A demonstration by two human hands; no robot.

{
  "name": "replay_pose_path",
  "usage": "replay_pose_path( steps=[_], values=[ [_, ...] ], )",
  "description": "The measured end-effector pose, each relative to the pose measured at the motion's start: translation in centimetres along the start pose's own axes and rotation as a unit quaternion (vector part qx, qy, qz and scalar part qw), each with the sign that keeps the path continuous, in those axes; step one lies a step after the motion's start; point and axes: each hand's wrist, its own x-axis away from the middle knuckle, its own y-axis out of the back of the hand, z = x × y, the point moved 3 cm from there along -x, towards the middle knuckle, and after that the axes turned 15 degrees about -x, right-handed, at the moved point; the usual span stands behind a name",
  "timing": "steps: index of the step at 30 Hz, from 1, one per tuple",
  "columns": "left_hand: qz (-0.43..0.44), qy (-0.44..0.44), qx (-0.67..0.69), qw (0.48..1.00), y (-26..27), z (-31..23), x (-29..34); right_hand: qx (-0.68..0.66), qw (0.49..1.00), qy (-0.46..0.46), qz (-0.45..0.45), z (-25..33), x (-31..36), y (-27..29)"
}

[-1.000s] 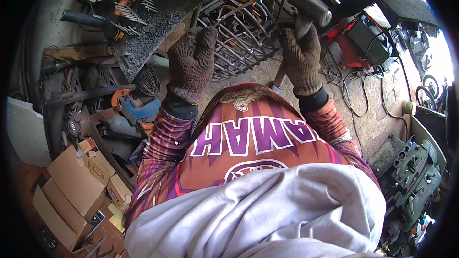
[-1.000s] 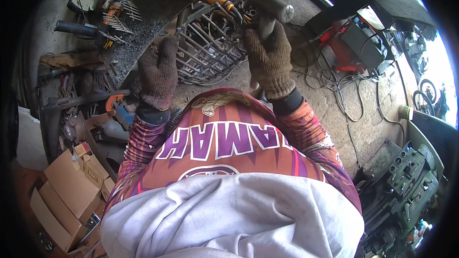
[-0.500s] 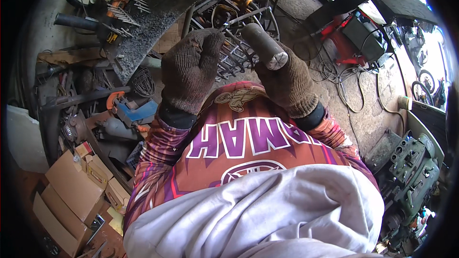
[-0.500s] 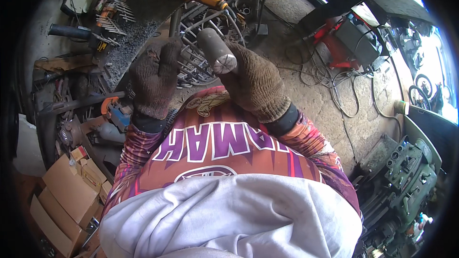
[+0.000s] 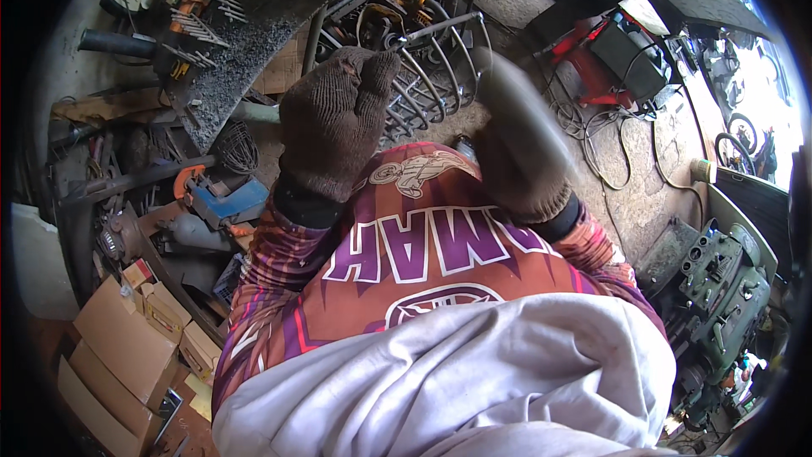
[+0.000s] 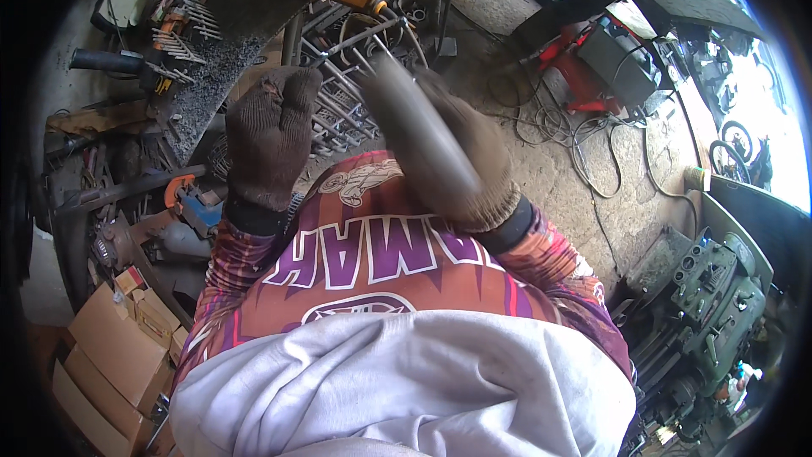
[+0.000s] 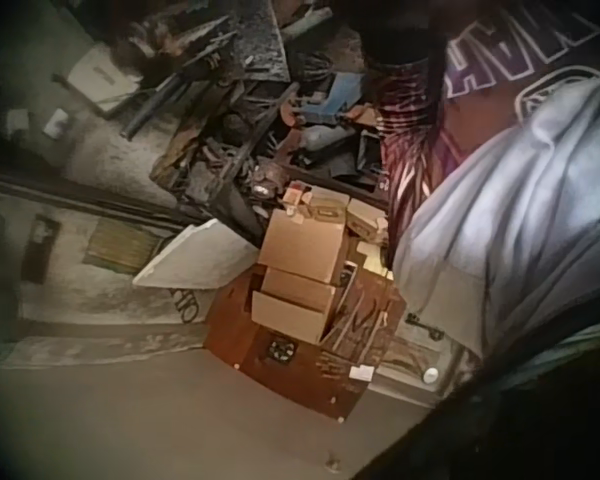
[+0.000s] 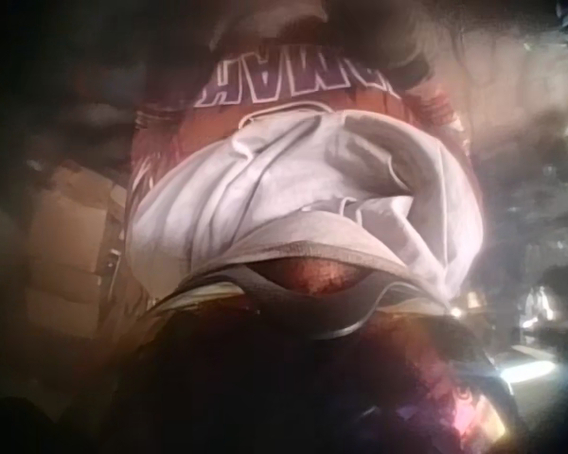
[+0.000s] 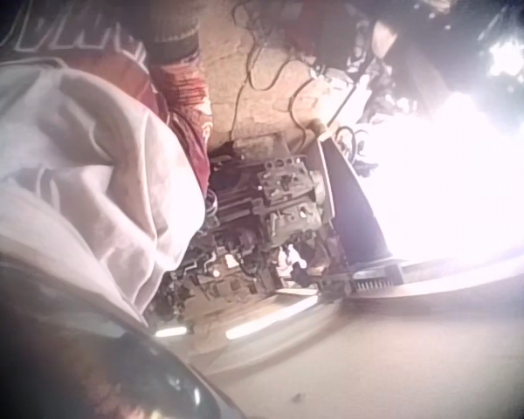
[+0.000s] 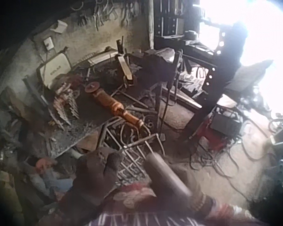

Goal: The person uses a hammer to shape the metal bars of a hemispherical cage structure.

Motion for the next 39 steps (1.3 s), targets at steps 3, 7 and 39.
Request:
replay_pose_path(
  steps=[3, 7, 39],
  values=[
    [-0.006, -0.015, -0.078, 0.997, -0.4, 0.5, -0.4, 0.056, 0.995, 0.08, -0.001, 1.3, -0.8, 0.9],
    [0.038, 0.056, -0.032, 0.997, -0.2, 0.6, 0.7, -0.004, 1.0, 0.014, -0.026, 0.2, 0.7, 0.4],
    [0.1, 0.251, 0.341, 0.9, 0.9, 2.3, 0.3, -0.157, 0.975, 0.084, -0.135, -2.0, -2.3, 1.5]
  ],
)
